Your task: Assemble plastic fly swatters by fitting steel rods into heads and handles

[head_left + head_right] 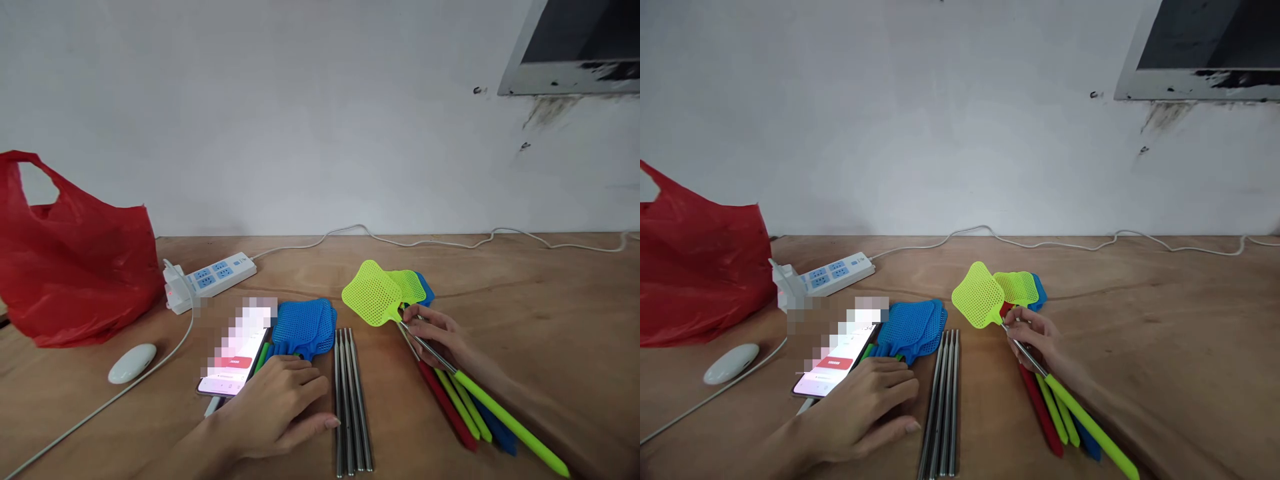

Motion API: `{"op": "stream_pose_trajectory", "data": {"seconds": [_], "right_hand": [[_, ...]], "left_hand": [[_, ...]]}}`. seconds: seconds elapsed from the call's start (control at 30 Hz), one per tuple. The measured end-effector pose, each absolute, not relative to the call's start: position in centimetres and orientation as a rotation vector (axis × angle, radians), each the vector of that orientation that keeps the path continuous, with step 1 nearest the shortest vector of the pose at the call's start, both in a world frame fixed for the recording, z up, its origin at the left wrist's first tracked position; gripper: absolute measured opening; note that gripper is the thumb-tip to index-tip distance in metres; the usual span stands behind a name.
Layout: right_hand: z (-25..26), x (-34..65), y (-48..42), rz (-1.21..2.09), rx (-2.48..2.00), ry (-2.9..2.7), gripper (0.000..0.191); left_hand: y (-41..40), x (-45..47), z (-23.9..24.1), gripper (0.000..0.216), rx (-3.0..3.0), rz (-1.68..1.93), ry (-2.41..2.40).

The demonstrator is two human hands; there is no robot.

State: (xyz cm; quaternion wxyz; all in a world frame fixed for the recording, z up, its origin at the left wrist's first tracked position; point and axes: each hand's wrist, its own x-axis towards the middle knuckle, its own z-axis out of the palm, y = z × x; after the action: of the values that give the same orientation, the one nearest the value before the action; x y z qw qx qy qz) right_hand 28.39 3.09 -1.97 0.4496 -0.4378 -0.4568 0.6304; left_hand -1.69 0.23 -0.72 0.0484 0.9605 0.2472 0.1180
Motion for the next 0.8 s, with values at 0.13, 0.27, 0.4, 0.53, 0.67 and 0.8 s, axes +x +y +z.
{"op": "stream_pose_trajectory", "data": {"seconds": [0.13, 0.27, 0.4, 0.53, 0.67, 0.8], "right_hand": [[-2.5, 28.7, 3.4, 1.495, -1.078, -1.234, 0.039], [-2.4, 28.5, 3.5, 1.450, -1.075, -1.253, 0.040], [-1.9, 27.8, 3.5, 1.367, -1.098, -1.278, 0.042], [-1.8, 27.3, 2.9, 1.380, -1.116, -1.301, 0.041], [-1.7, 26.9, 2.2, 1.451, -1.143, -1.279, 0.043], [-1.1, 26.4, 1.9, 1.481, -1.166, -1.254, 0.046]], "left_hand": [[0.2, -1.6, -0.7, 0.050, 2.933, 0.389, 0.753], [0.1, -1.5, -0.7, 0.047, 2.942, 0.404, 0.754], [0.1, -1.6, -0.8, 0.042, 2.959, 0.402, 0.784], [0.2, -1.7, -1.0, 0.037, 2.967, 0.397, 0.803], [0.3, -1.7, -1.0, 0.035, 2.963, 0.408, 0.829], [0.3, -1.7, -1.0, 0.035, 2.961, 0.436, 0.842]]}}
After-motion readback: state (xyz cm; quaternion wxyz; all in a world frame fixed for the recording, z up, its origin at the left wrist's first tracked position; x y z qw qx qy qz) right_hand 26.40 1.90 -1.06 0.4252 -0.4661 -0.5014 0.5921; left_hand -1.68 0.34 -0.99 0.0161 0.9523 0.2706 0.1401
